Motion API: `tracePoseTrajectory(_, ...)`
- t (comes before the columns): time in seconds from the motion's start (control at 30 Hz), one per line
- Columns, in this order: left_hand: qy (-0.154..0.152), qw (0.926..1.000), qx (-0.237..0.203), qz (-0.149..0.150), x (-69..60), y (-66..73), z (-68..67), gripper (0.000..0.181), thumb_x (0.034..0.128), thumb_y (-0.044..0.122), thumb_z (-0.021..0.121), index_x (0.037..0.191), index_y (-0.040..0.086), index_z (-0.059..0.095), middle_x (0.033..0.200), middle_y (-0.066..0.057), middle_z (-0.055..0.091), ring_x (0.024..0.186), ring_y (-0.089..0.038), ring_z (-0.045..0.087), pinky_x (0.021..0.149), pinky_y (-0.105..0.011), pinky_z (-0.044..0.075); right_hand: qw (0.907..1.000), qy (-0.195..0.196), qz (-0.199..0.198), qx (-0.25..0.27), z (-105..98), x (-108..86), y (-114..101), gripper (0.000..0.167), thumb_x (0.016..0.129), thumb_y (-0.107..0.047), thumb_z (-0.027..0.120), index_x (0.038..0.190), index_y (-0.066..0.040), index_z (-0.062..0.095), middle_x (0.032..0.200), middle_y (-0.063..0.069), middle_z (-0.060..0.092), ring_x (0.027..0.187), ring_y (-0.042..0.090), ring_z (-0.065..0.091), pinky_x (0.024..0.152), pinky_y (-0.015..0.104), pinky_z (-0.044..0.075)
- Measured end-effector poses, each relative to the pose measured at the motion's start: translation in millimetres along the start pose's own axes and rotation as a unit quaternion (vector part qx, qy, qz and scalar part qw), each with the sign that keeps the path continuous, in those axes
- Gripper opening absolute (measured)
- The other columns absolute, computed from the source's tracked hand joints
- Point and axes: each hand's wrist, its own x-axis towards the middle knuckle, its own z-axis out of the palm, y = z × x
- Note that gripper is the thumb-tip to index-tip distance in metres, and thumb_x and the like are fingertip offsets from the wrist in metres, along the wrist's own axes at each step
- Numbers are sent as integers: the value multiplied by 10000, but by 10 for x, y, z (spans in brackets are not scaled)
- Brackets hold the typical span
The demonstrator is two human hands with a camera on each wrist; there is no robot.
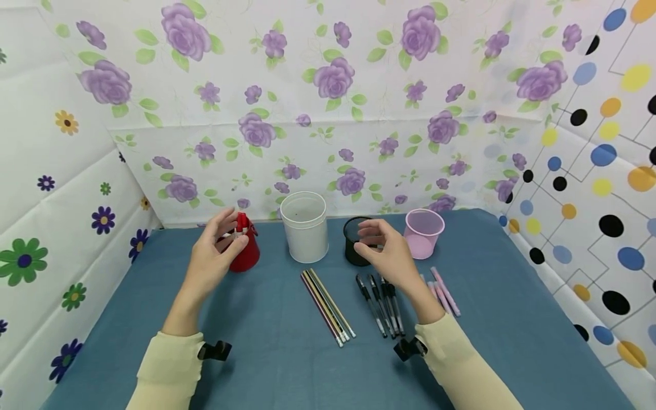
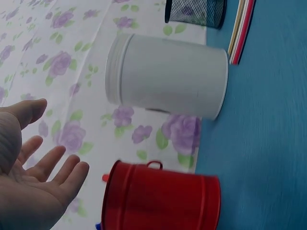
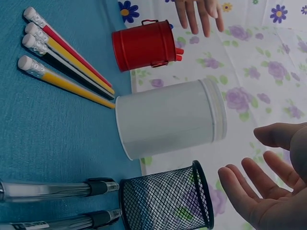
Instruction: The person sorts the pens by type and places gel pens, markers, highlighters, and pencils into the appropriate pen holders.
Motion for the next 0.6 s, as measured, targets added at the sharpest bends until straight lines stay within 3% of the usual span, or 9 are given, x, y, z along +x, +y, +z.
tracePoseTrajectory(0.2, -243, 9990, -362, -16, 47, 15, 215, 690, 1061, 268, 694, 1662, 243, 355, 1642, -84, 445, 1501, -334, 448, 1205, -536, 404, 9999, -29, -40, -144, -6, -39, 10, 453, 1001, -188, 775, 1418, -111, 618, 1296, 124, 687, 1136, 291, 710, 887, 497, 623)
tracePoseTrajectory(0.33, -348, 9980, -515, -103, 70, -5, 341, 687, 1064, 267, 688, 1662, 238, 350, 1660, -82, 426, 1521, -332, 427, 1213, -564, 393, 9999, -42, -50, -155, -7, -56, 15, 452, 998, -177, 778, 1415, -109, 619, 1298, 153, 685, 1128, 292, 714, 887, 490, 627)
tracePoseTrajectory(0.6, -373, 9967, -681, -238, 171, -56, 560, 698, 1058, 282, 700, 1658, 202, 354, 1657, -93, 428, 1517, -313, 428, 1230, -559, 374, 9998, -29, -68, -168, -16, -82, 34, 460, 993, -157, 781, 1416, -83, 618, 1282, 165, 684, 1116, 297, 718, 869, 491, 633)
